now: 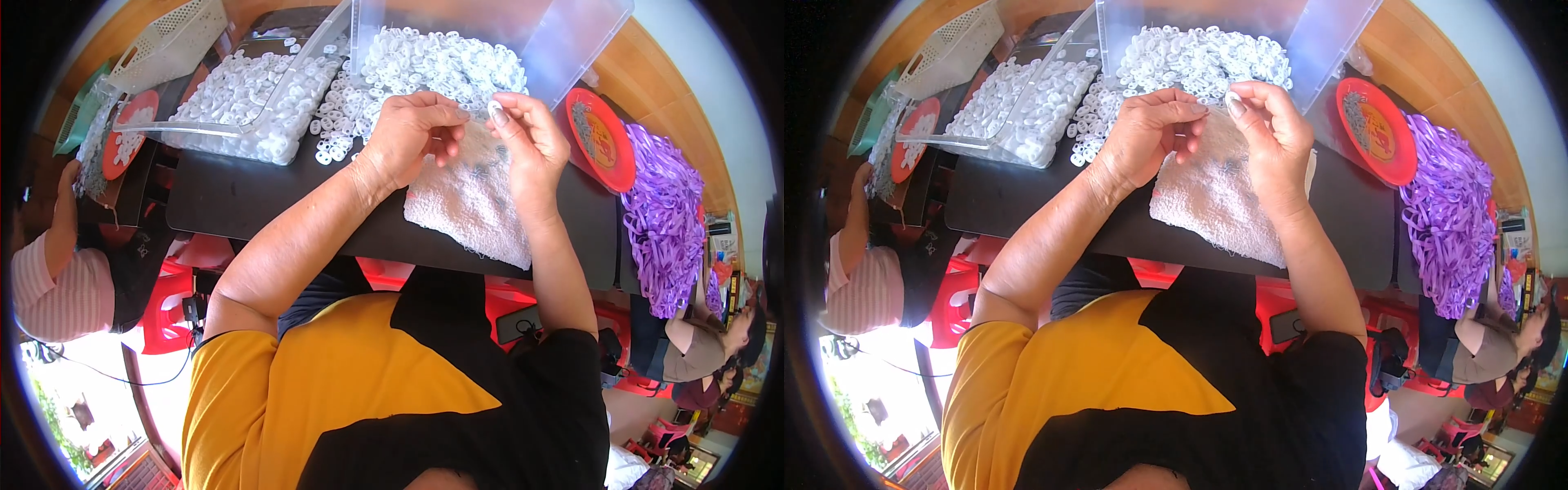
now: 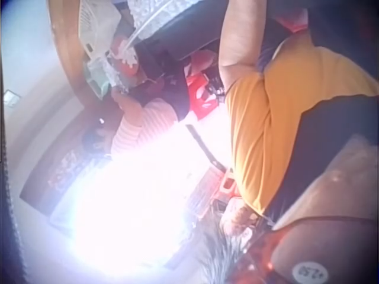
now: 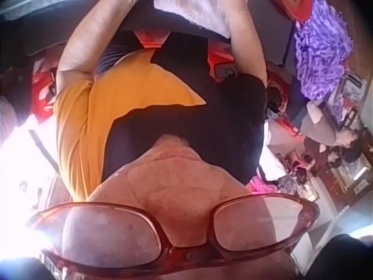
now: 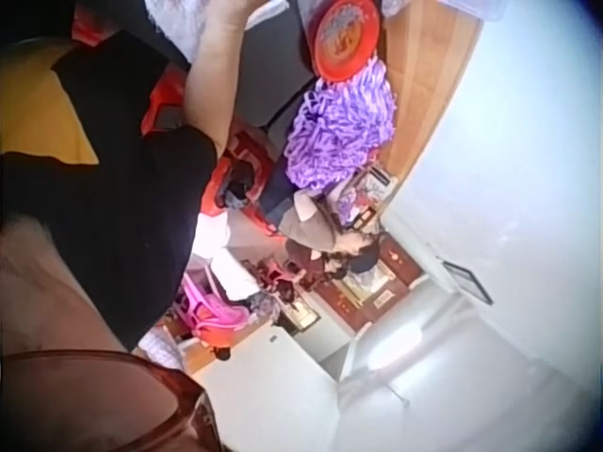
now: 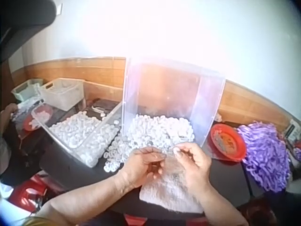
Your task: Inspecting and sorting white plastic rings at a workstation.
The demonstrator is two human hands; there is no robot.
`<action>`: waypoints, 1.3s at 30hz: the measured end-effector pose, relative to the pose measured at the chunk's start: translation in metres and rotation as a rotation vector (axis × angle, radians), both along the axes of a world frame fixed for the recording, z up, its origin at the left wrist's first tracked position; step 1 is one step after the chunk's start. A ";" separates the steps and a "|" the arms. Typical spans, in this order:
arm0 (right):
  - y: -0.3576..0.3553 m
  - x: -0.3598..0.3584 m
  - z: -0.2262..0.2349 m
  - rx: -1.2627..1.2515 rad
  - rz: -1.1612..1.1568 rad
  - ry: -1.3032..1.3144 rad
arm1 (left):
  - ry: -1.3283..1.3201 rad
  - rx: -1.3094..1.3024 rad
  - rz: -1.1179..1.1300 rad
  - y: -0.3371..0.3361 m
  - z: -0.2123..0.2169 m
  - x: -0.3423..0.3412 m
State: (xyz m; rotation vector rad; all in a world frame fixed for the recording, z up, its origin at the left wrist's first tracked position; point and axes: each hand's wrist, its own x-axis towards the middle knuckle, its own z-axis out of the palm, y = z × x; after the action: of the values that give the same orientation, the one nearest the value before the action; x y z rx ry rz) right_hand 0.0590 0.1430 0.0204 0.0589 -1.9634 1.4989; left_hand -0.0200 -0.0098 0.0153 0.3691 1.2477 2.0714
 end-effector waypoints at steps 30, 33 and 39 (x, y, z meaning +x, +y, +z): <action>-0.006 0.001 0.004 -0.185 0.091 -0.122 | 0.260 -0.157 0.126 0.005 0.003 0.015; -0.004 0.002 0.009 -0.198 0.098 -0.185 | 0.259 -0.159 0.121 0.004 0.002 0.015; 0.004 0.000 0.010 -0.288 0.171 -0.278 | 0.341 -0.186 0.138 0.004 0.003 0.017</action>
State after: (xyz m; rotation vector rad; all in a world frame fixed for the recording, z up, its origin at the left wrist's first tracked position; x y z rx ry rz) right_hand 0.0588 0.1467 0.0307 -0.1145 -1.9699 1.9787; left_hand -0.0034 -0.0055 0.0179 0.5817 1.6964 2.0405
